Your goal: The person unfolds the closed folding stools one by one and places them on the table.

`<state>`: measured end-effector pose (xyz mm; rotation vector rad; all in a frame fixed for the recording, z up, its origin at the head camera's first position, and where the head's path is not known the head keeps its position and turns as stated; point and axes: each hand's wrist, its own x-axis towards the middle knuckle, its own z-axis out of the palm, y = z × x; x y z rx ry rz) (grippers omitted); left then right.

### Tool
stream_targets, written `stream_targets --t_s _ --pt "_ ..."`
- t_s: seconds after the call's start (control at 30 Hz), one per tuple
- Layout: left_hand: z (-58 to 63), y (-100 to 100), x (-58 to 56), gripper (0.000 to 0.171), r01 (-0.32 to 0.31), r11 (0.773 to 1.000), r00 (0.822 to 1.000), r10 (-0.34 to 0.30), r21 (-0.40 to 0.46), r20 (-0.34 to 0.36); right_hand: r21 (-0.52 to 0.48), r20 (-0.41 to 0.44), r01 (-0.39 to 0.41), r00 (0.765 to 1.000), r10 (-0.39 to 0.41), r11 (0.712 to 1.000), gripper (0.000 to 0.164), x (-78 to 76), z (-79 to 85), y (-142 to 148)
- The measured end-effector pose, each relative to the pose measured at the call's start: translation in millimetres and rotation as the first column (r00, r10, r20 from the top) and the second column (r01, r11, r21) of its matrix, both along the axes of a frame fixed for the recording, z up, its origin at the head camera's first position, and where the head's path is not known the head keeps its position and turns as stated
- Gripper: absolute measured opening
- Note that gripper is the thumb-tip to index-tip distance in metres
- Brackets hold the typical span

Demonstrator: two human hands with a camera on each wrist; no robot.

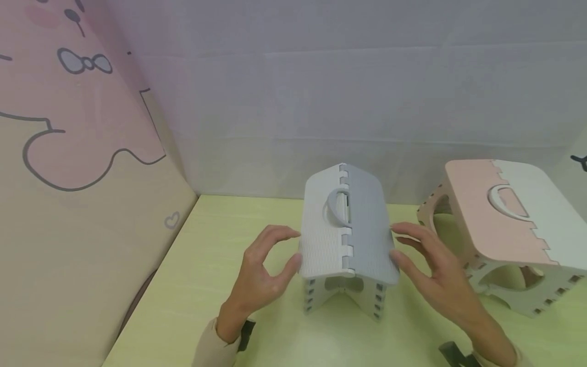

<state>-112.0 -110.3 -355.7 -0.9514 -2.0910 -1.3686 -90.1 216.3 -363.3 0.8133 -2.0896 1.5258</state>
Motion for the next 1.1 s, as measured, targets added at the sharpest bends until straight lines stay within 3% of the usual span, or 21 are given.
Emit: stream_targets --t_s 0.6,0.9,1.1 --pt "9.8 18 1.6 0.035 0.052 0.998 0.998 -0.053 -0.020 -0.041 0.096 -0.036 0.035 0.999 -0.032 0.995 0.065 4.0 9.4 -10" --pt "9.6 23 4.6 0.038 0.084 0.996 0.996 -0.084 -0.041 0.000 0.131 -0.035 0.040 0.999 -0.035 0.991 0.065 5.3 10.9 -14" --pt "10.0 25 5.4 0.038 0.086 0.995 0.996 -0.087 -0.056 -0.012 0.176 -0.008 0.046 0.999 -0.046 0.983 0.065 7.9 13.1 -16"
